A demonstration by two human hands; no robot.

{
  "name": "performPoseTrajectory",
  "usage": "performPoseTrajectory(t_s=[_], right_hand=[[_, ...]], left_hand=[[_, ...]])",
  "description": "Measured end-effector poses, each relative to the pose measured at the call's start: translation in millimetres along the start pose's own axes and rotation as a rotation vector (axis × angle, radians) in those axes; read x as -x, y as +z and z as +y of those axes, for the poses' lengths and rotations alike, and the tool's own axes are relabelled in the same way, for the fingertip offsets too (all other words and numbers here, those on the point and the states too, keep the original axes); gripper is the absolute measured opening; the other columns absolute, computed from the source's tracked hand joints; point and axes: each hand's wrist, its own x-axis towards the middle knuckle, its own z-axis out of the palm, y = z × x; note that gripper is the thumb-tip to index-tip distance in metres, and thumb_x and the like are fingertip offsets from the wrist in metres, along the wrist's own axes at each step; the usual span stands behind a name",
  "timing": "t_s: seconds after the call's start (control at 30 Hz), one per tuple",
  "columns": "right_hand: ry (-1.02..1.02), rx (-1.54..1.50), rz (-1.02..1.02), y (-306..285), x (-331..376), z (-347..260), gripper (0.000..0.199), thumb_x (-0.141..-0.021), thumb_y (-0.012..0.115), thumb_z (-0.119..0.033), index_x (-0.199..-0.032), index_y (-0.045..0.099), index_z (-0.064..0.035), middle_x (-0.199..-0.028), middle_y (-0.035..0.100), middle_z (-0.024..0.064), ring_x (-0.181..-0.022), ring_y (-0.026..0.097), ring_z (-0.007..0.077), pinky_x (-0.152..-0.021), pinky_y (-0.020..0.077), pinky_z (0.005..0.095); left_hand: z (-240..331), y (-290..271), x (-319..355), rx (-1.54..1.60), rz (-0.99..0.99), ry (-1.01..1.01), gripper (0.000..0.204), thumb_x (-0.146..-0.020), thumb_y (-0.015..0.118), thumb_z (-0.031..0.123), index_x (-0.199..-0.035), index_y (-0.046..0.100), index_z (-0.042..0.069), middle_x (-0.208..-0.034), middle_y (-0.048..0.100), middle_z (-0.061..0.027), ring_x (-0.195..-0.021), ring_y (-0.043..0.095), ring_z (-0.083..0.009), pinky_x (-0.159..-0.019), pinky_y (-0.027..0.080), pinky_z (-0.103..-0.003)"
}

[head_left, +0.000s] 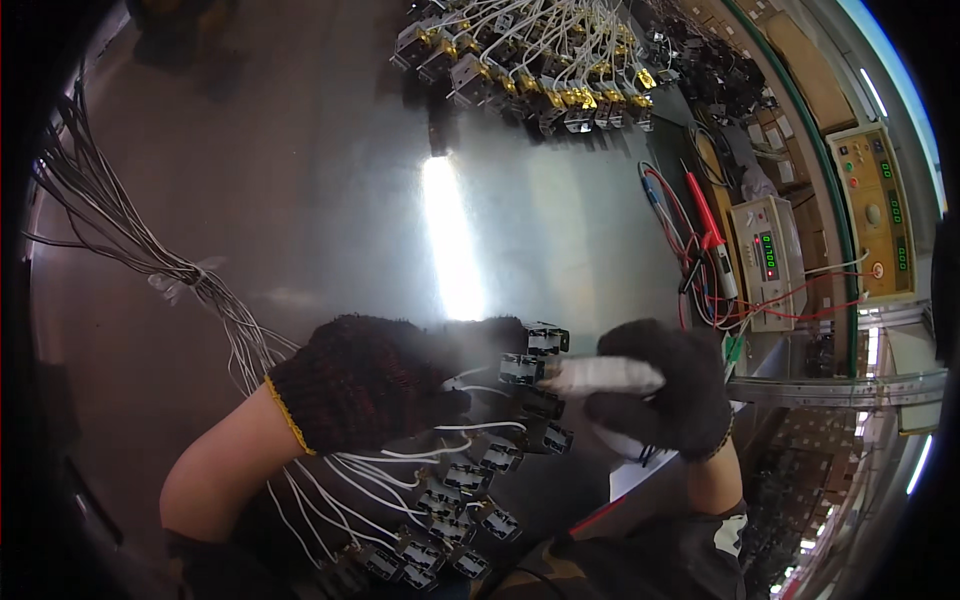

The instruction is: Manually organizing and testing sensors on electronic wire harnesses at an assembly workbench.

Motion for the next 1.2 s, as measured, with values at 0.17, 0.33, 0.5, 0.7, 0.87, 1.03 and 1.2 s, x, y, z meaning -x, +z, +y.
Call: performPoseTrajectory(t_s=[0.17,0.33,0.5,0.7,0.87,1.03,1.2], right_hand=[[-0.010,0.093,-0.054,10.0,-9.6,-27.0,0.042,-0.074,0.093,-0.035,-0.100,0.073,-0.0082,-0.075,0.073,0.0092,-0.064,0.074,0.0275,-0.060,0.0576,0.0379],[0.023,0.057,-0.016,11.4,-8.3,-24.1,0.043,-0.074,0.092,-0.037,-0.100,0.073,-0.0088,-0.075,0.073,0.0097,-0.065,0.074,0.0275,-0.060,0.0576,0.0385],[-0.039,0.161,-0.067,7.9,-10.9,-22.5,0.047,-0.072,0.093,-0.041,-0.100,0.074,-0.0086,-0.073,0.072,0.0091,-0.064,0.074,0.0268,-0.059,0.0576,0.0375],[-0.101,0.225,-0.076,9.5,-9.5,-8.8,0.050,-0.067,0.095,-0.046,-0.097,0.076,-0.0119,-0.067,0.071,0.0066,-0.060,0.072,0.0243,-0.057,0.0567,0.0342],[-0.140,0.269,-0.140,6.8,-16.4,-5.8,0.049,-0.067,0.095,-0.046,-0.098,0.076,-0.0132,-0.066,0.070,0.0061,-0.058,0.071,0.0238,-0.056,0.0561,0.0341],[-0.228,0.273,-0.106,4.6,-17.4,-10.0,0.047,-0.068,0.095,-0.045,-0.098,0.076,-0.0136,-0.061,0.066,0.0046,-0.055,0.069,0.0240,-0.054,0.0544,0.0352],[0.121,-0.258,0.102,11.0,24.9,-7.7,0.037,-0.073,0.091,-0.028,-0.100,0.074,-0.0081,-0.071,0.070,0.0082,-0.059,0.071,0.0236,-0.056,0.0546,0.0351]], left_hand=[[-8.9,2.3,-0.3,-0.017,0.026,0.048,0.066,-0.095,0.070,0.040,-0.155,0.049,0.020,-0.105,0.073,-0.0144,-0.086,0.073,-0.0320,-0.078,0.059,-0.042],[-12.7,8.5,-1.1,-0.024,0.078,0.100,0.072,-0.095,0.069,0.041,-0.160,0.041,0.026,-0.086,0.073,-0.0158,-0.070,0.071,-0.0365,-0.066,0.058,-0.046],[-13.4,8.7,-5.3,0.005,0.027,0.086,0.071,-0.095,0.069,0.039,-0.160,0.041,0.026,-0.087,0.073,-0.0158,-0.070,0.072,-0.0365,-0.067,0.058,-0.046],[-10.7,8.8,2.9,-0.015,0.046,0.087,0.075,-0.093,0.070,0.041,-0.160,0.041,0.025,-0.083,0.072,-0.0176,-0.070,0.071,-0.0374,-0.067,0.057,-0.048],[-16.0,6.6,-6.0,-0.023,-0.021,0.048,0.077,-0.092,0.071,0.043,-0.160,0.040,0.024,-0.080,0.071,-0.0186,-0.069,0.071,-0.0372,-0.065,0.056,-0.048],[3.2,-9.1,-1.3,-0.048,-0.086,-0.056,0.071,-0.092,0.070,0.036,-0.157,0.042,0.027,-0.098,0.075,-0.0171,-0.075,0.074,-0.0358,-0.067,0.060,-0.045],[-1.4,-6.1,-6.3,-0.017,-0.079,-0.032,0.074,-0.094,0.070,0.040,-0.160,0.040,0.024,-0.078,0.071,-0.0185,-0.067,0.070,-0.0378,-0.064,0.056,-0.049]])
